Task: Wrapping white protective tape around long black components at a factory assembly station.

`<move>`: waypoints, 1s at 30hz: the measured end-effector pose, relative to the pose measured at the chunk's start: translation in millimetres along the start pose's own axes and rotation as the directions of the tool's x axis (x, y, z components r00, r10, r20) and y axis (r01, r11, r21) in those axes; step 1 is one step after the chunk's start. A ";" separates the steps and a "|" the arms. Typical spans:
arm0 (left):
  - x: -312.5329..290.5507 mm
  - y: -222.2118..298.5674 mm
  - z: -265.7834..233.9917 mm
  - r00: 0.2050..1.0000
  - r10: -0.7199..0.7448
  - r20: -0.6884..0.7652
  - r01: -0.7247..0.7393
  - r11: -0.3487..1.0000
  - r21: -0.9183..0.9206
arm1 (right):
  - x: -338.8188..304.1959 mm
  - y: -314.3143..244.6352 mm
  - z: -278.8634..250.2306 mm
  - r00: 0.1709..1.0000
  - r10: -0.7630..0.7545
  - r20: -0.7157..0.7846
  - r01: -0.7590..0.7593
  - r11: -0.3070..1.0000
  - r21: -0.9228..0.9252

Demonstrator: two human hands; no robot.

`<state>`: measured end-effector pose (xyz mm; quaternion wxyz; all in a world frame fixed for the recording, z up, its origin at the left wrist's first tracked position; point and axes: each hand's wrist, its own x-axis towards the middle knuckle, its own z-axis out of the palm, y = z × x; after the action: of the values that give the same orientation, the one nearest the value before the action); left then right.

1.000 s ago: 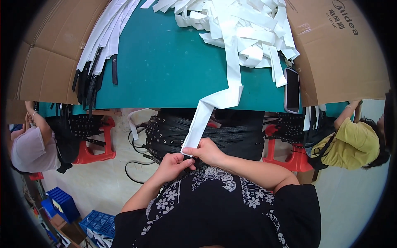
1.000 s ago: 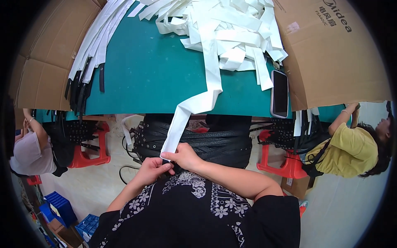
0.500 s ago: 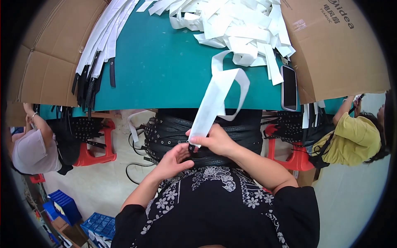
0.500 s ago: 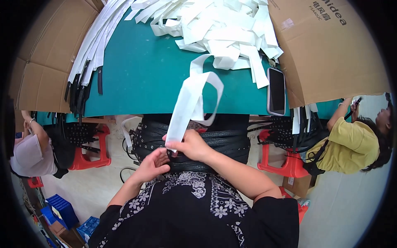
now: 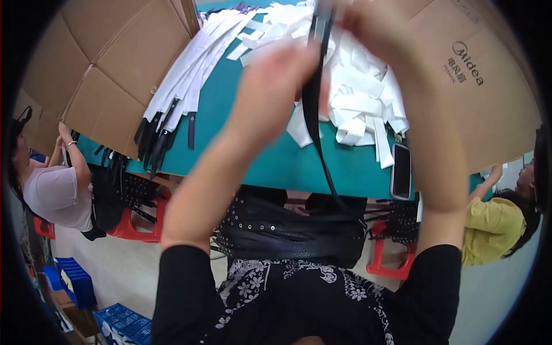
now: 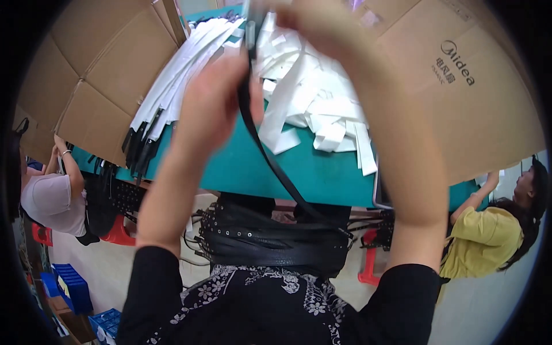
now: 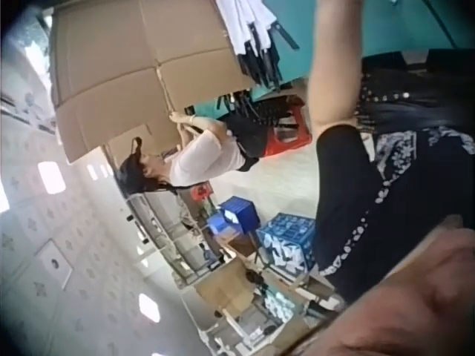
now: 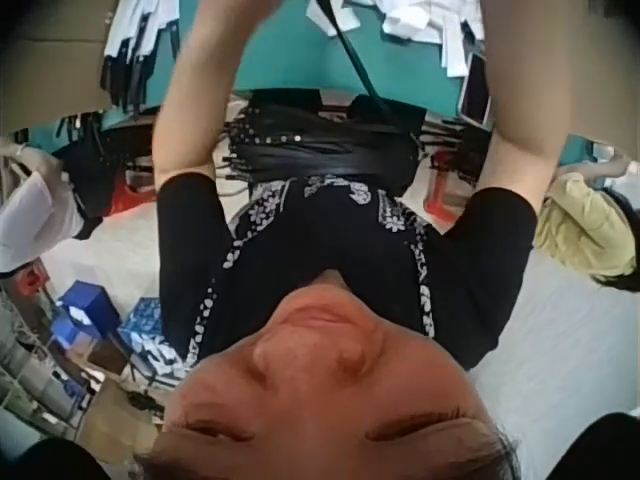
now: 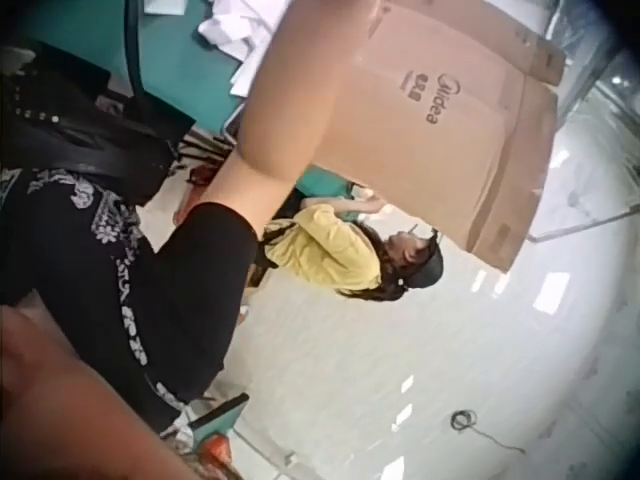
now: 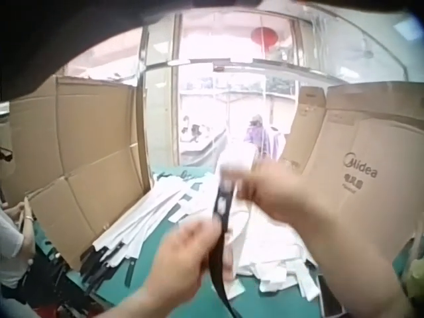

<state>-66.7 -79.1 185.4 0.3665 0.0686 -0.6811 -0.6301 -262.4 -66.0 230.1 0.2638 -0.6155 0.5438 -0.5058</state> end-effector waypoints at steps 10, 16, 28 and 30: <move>-29.1 26.3 -26.7 0.906 -0.423 0.023 0.418 0.882 -0.218 | -14.6 -2.7 43.2 0.981 0.195 0.003 -0.195 0.980 0.050; -112.9 -104.8 -33.3 0.740 -0.670 -0.051 0.631 0.719 -0.293 | -81.6 160.2 124.4 0.725 0.621 0.298 -0.667 0.523 0.531; -144.1 -143.1 -32.7 0.700 -0.714 0.034 0.708 0.686 -0.166 | -123.7 170.0 134.8 0.744 0.605 0.283 -0.666 0.641 0.382; -139.6 -141.4 -29.9 0.671 -0.741 0.025 0.721 0.645 -0.251 | -134.7 157.2 147.0 0.735 0.562 0.379 -0.673 0.674 0.304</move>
<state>-0.5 -53.6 -2.6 0.1135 0.3179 -0.4988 -0.7983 -178.1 -15.4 -4.0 0.6139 -0.3800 0.5595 -0.4072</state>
